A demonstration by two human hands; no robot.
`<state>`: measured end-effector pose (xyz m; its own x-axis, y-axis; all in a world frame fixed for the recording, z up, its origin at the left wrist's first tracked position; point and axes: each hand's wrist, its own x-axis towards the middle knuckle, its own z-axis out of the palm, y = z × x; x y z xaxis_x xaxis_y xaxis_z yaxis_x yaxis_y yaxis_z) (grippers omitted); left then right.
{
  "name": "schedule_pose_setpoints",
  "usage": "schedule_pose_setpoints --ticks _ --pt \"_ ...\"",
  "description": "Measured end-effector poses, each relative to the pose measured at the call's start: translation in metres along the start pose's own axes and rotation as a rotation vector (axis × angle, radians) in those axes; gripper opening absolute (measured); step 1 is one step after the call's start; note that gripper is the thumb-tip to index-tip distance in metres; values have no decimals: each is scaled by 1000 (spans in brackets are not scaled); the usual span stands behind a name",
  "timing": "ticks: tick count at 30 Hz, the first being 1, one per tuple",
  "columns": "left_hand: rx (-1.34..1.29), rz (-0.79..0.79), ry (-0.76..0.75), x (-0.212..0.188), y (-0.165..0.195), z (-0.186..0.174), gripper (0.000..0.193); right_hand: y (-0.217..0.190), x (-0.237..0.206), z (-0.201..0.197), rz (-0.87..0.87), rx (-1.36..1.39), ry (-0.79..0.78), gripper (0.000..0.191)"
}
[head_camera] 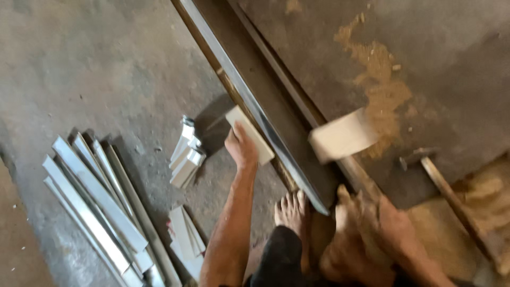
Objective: The person places flat metal strips into a grooved steel channel on the floor and hammers them with a wooden mallet to bend them, then sets the bent strips aside with a pile of finished pieces and picks up the next strip.
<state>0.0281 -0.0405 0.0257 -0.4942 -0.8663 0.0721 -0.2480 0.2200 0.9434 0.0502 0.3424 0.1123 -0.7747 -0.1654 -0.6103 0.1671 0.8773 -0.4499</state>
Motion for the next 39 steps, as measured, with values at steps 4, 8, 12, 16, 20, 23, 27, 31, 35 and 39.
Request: schedule_pose_setpoints --ticks 4,8,12,16,20,23,27,31,35,39 --pt "219 -297 -154 -9 -10 17 67 14 3 10 -91 -168 -62 45" --pt "-217 -112 -18 -3 1 30 53 -4 28 10 100 128 -178 54" --pt "-79 -73 -36 8 20 30 55 -47 59 -23 -22 204 69 43" --pt "-109 -149 -37 12 29 36 56 -111 67 -69 -715 709 369 40" --pt "-81 -80 -26 11 27 38 52 -180 61 -58 -977 991 438 39" --pt "-63 -53 -31 12 24 35 52 -203 66 -37 -810 545 228 39" --pt "-8 12 -36 14 24 35 52 -194 85 -40 -195 290 1 38" --pt "7 -35 -26 11 28 36 51 -183 87 -30 -467 878 322 44" --pt "-39 -93 -62 9 32 36 50 -158 80 -17 -470 -142 13 44" --pt "-52 -87 -59 6 32 37 52 -116 71 -21 -293 526 211 45"
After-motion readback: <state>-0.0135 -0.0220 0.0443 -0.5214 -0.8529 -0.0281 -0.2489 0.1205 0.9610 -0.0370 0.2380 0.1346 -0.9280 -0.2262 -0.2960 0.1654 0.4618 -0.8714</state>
